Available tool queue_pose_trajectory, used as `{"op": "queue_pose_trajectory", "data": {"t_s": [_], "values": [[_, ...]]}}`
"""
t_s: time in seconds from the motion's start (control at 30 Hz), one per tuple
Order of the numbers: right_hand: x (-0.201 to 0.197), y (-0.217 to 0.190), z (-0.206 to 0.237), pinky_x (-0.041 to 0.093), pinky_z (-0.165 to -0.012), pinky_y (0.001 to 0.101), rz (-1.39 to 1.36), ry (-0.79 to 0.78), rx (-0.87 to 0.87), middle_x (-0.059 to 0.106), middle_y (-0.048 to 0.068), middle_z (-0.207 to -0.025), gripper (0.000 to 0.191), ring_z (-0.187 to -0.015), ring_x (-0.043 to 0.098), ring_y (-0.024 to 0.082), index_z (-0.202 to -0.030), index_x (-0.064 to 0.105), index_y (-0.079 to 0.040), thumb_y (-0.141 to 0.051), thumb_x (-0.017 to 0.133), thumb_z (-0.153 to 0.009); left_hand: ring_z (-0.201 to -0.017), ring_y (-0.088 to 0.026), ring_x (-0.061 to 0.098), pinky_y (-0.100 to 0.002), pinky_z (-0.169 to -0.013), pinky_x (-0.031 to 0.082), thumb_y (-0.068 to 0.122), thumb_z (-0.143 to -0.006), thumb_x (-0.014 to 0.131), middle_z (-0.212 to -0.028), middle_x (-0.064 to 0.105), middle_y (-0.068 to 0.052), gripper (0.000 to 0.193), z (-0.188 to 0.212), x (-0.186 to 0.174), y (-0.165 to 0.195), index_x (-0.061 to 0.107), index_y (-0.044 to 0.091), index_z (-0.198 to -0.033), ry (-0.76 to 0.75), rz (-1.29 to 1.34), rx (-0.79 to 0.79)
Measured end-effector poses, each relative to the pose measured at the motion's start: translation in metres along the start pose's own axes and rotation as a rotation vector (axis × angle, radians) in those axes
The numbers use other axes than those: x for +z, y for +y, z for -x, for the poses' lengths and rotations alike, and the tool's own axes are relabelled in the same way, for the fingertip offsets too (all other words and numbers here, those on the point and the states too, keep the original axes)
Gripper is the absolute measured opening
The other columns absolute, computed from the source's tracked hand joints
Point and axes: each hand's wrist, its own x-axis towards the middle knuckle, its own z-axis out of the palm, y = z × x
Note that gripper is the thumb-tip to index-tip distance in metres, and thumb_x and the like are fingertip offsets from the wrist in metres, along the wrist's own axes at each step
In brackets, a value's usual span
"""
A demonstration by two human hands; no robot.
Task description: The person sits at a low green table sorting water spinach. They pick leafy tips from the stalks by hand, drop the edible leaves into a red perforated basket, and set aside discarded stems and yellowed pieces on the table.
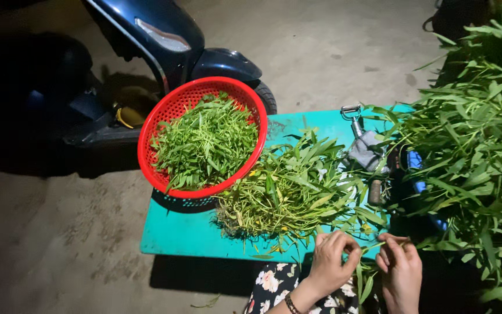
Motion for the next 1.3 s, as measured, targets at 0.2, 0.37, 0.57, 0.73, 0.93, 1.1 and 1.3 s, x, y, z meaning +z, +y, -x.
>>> {"op": "queue_pose_trajectory", "data": {"t_s": [0.2,0.37,0.57,0.73,0.93,1.1,1.3], "values": [[-0.046,-0.005,-0.015,0.026,-0.049,0.021,-0.149,-0.076,-0.045,0.051,0.01,-0.088,0.027,-0.064,0.037,0.006,-0.104,0.058,0.011,-0.01,0.05,-0.119,-0.086,-0.017,0.065,-0.036,-0.092,0.039,0.023,-0.11,0.062,-0.092,0.071,-0.001,0.019,0.0,-0.005,-0.03,0.066,0.013,-0.095,-0.073,-0.079,-0.233],[-0.073,-0.016,-0.024,0.032,-0.051,0.0253,-0.546,-0.369,0.244,0.056,0.008,-0.1,0.024,-0.069,0.042,0.011,-0.113,0.056,-0.002,-0.023,0.048,-0.121,-0.09,-0.02,0.07,-0.035,-0.088,0.056,0.01,-0.091,0.069,-0.121,0.067,-0.013,0.025,-0.033,-0.059,-0.038,0.069,0.007,-0.116,0.123,-0.057,-0.172],[-0.045,-0.015,-0.012,0.026,-0.058,0.0305,-0.519,-0.316,0.375,0.043,0.002,-0.082,0.027,-0.077,0.04,0.015,-0.103,0.052,-0.005,-0.024,0.04,-0.119,-0.102,-0.024,0.071,-0.039,-0.093,0.056,0.006,-0.096,0.065,-0.111,0.073,-0.007,0.013,-0.106,-0.16,-0.087,0.073,0.008,-0.106,0.336,-0.33,-0.006],[-0.026,-0.005,-0.015,0.028,-0.062,0.0332,-0.641,-0.655,0.255,0.041,0.005,-0.076,0.032,-0.075,0.036,0.018,-0.097,0.05,-0.001,-0.02,0.042,-0.122,-0.101,-0.027,0.065,-0.043,-0.082,0.048,0.0,-0.08,0.065,-0.102,0.072,-0.003,0.032,-0.145,-0.186,-0.119,0.081,0.019,-0.101,-0.111,-0.703,0.008],[-0.03,0.005,-0.025,0.033,-0.052,0.0333,-0.377,-0.535,0.257,0.038,0.006,-0.072,0.019,-0.061,0.035,0.017,-0.104,0.049,-0.009,-0.027,0.044,-0.108,-0.097,-0.021,0.065,-0.041,-0.081,0.041,0.022,-0.081,0.078,-0.095,0.075,0.001,0.016,-0.152,-0.196,-0.109,0.08,0.02,-0.097,-0.129,-0.682,0.04],[-0.024,0.002,-0.028,0.026,-0.034,0.0267,-0.283,-0.533,0.236,0.043,0.008,-0.069,0.028,-0.046,0.031,0.013,-0.114,0.055,-0.003,-0.029,0.05,-0.107,-0.094,-0.019,0.067,-0.038,-0.085,0.042,0.03,-0.085,0.079,-0.101,0.076,0.0,0.023,-0.152,-0.205,-0.069,0.079,0.021,-0.107,0.003,-0.52,0.135],[0.025,-0.014,0.005,0.032,-0.053,0.0244,0.264,-0.218,0.03,0.058,0.002,-0.078,0.019,-0.063,0.046,0.01,-0.109,0.068,0.006,0.001,0.073,-0.091,-0.096,-0.016,0.068,-0.038,-0.094,0.042,0.026,-0.086,0.08,-0.1,0.074,0.003,0.02,-0.146,-0.195,-0.022,0.072,0.019,-0.102,0.061,-0.541,0.325]]}}
